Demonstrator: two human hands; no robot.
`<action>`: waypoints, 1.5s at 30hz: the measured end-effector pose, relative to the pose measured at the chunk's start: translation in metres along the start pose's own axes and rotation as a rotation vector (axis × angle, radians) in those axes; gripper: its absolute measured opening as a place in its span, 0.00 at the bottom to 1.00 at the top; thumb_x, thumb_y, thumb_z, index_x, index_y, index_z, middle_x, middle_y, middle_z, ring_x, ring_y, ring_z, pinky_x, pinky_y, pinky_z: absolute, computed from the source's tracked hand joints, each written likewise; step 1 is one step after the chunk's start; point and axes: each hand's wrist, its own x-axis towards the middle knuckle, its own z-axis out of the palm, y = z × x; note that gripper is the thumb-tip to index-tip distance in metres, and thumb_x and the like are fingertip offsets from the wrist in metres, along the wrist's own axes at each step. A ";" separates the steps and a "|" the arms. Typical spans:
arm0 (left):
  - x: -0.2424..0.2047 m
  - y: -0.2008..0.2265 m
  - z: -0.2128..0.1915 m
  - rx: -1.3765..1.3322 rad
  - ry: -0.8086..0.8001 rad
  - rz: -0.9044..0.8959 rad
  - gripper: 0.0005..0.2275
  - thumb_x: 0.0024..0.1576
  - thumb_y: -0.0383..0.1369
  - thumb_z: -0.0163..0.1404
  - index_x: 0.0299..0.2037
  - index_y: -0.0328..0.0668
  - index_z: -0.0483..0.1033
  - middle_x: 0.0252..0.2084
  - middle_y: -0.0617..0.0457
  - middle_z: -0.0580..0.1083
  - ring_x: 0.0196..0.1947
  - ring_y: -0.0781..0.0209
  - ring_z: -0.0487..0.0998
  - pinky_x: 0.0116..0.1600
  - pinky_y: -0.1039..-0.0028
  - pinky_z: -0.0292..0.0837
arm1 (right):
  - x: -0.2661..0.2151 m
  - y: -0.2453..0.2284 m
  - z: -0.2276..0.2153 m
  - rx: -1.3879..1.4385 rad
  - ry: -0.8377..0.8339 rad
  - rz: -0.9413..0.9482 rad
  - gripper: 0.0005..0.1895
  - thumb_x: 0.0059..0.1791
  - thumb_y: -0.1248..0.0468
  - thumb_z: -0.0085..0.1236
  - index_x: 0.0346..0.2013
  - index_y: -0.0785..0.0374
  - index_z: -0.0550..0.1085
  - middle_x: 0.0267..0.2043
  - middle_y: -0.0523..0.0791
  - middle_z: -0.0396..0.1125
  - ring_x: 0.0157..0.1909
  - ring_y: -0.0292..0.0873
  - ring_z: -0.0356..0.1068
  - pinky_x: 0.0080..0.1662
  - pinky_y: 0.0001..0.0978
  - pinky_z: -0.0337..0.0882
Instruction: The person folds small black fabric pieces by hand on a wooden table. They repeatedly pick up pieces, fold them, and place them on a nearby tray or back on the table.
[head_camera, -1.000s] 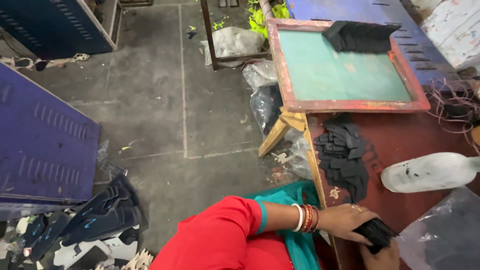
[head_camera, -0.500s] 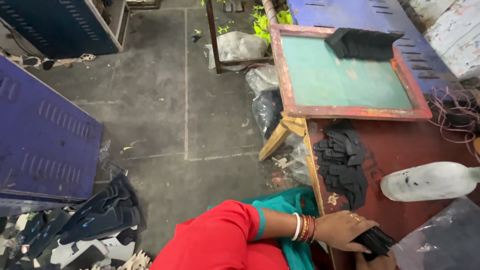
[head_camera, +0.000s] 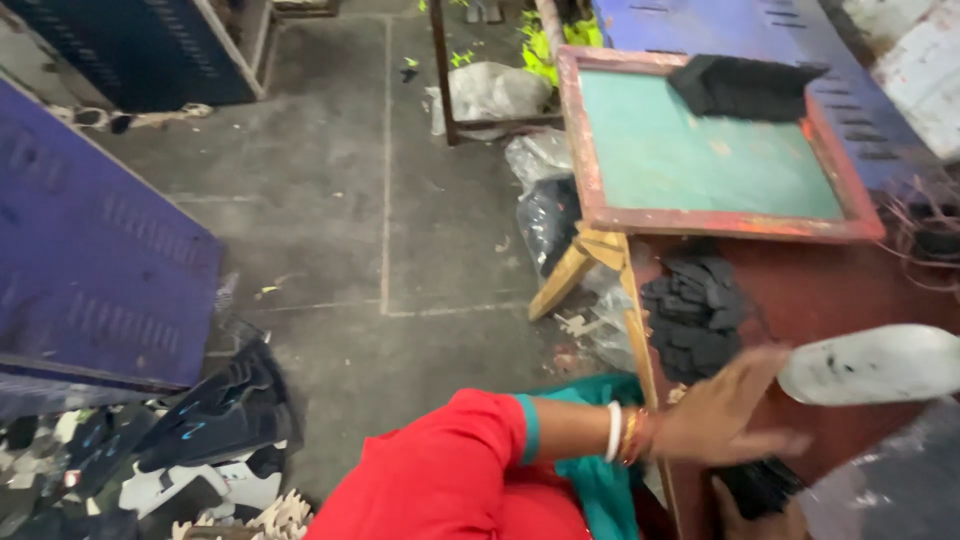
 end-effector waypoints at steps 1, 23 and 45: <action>0.035 0.021 -0.022 0.009 0.005 -0.002 0.42 0.59 0.52 0.51 0.74 0.29 0.48 0.70 0.28 0.57 0.70 0.34 0.64 0.71 0.60 0.67 | 0.014 -0.008 0.000 0.008 -0.004 -0.007 0.29 0.38 0.59 0.69 0.52 0.64 0.75 0.51 0.51 0.73 0.51 0.54 0.75 0.55 0.43 0.73; -0.021 -0.078 0.028 -0.054 -0.252 -0.084 0.15 0.66 0.48 0.45 0.48 0.53 0.81 0.28 0.52 0.78 0.28 0.55 0.81 0.36 0.67 0.74 | 0.028 -0.052 -0.016 -0.083 -0.137 -0.062 0.22 0.41 0.63 0.67 0.50 0.61 0.79 0.52 0.47 0.75 0.55 0.47 0.74 0.62 0.38 0.70; -0.030 -0.085 0.036 -0.073 -0.323 -0.166 0.16 0.68 0.47 0.42 0.55 0.53 0.78 0.37 0.50 0.81 0.36 0.52 0.83 0.45 0.64 0.78 | 0.004 0.046 0.010 0.093 -0.221 0.046 0.27 0.39 0.62 0.68 0.52 0.63 0.78 0.53 0.48 0.75 0.56 0.43 0.74 0.67 0.39 0.67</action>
